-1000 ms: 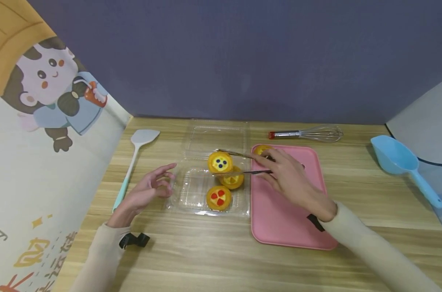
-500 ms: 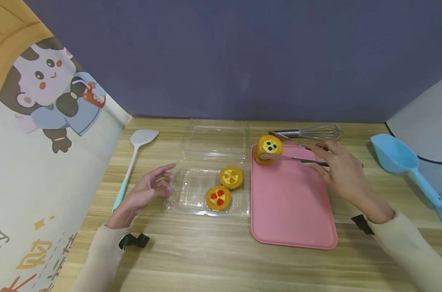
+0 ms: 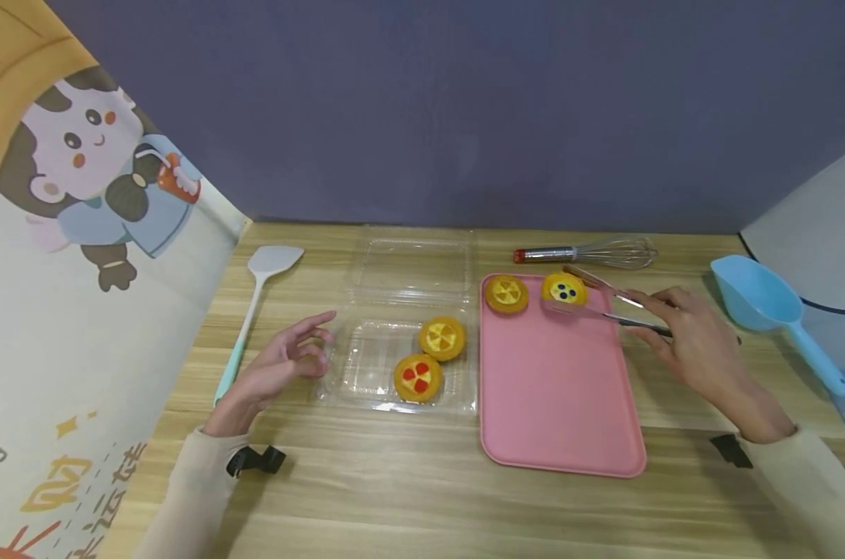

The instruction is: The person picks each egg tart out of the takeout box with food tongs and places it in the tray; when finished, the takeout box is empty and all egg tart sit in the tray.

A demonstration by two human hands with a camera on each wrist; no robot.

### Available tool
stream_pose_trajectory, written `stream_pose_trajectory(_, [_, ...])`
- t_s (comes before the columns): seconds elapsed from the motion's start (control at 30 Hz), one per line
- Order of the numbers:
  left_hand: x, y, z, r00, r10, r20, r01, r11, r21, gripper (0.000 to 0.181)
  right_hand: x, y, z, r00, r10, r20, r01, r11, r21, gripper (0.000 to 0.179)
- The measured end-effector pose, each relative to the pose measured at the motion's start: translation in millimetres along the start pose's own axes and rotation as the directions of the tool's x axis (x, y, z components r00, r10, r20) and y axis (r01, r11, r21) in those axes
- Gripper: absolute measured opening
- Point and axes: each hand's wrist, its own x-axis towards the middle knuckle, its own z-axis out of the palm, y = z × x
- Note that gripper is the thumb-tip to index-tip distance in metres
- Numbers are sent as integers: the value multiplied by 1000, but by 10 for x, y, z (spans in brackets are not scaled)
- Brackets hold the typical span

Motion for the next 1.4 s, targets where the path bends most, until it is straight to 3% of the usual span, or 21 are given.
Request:
stream_pose_trajectory(0.3, [-16,-17,5,1000,-6,5,6,1000,-19,90,-94,97,82,994,63,91,-63,998,-5,62])
stream_pose_trajectory(0.77, [-27,-18,16,1000,-10,4,10,1000,-18,90,-101,83,114,997,36,66,-36,999,0,64])
stream_pose_trajectory(1.2, [-15,0,8,1000,-4,3,4,1000,-8,91,-133,40,85,992,100,76,-101,995,1,70])
stream_pose_trajectory(1.4, [-17,25,-5,1000,-9,4,9,1000,2,90,-133,-51,13,996,86,15,-87,996,29,74])
